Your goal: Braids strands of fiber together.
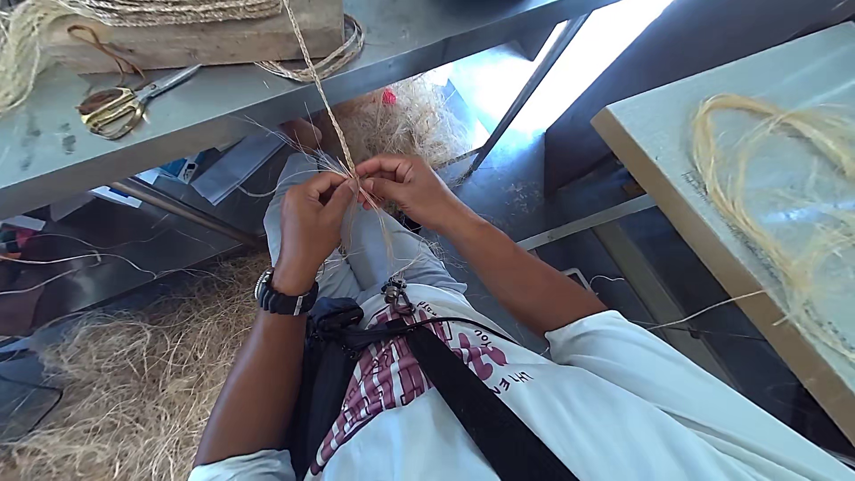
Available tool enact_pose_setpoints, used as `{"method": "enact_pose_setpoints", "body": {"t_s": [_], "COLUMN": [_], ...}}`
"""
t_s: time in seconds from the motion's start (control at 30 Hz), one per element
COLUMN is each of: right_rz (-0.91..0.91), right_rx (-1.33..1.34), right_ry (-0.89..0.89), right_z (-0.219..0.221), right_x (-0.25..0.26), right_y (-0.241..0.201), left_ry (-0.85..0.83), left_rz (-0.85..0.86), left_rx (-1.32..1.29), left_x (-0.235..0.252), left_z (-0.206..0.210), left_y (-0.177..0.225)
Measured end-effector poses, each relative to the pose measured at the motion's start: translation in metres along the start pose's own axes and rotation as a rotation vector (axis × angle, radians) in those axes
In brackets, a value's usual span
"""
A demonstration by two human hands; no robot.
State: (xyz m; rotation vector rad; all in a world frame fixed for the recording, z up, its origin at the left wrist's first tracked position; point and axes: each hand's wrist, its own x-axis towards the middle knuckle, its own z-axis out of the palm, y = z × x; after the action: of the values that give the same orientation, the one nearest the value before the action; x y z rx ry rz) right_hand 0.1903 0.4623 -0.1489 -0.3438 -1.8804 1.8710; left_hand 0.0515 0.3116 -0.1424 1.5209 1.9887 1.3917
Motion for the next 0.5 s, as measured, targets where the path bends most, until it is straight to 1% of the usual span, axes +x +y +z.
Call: {"method": "enact_pose_setpoints", "body": {"t_s": [0.1,0.17,0.2,0.27,0.37,0.43,0.5], "right_rz": [0.018,0.027,0.023,0.005,-0.058,-0.082,-0.056], "right_rx": [-0.01,-0.059,-0.119,-0.323,-0.603,-0.699,-0.708], "right_ry": [-0.005,0.023,0.061,0.167,0.309,0.337,0.305], "right_z": [-0.003,-0.005,-0.005,-0.006,-0.002,0.005,0.01], "right_x": [-0.001,-0.001,-0.002,-0.005,-0.018,-0.032,-0.042], "right_y": [-0.002,-0.002,-0.001,-0.001,-0.008,-0.012,-0.01], "left_ry": [-0.011,-0.02,-0.018,-0.003,0.007,0.003,0.007], "left_rz": [-0.008,-0.038,-0.058,-0.097,-0.098,-0.099,-0.099], "left_rx": [-0.086,-0.135,-0.148,-0.159,-0.159,-0.148,-0.137], "left_x": [-0.004,-0.005,-0.003,0.002,-0.003,-0.008,-0.008], "left_z": [0.0,0.0,0.001,0.003,0.002,0.001,0.003], "left_y": [-0.005,-0.007,-0.006,-0.004,-0.008,-0.01,-0.01]}}
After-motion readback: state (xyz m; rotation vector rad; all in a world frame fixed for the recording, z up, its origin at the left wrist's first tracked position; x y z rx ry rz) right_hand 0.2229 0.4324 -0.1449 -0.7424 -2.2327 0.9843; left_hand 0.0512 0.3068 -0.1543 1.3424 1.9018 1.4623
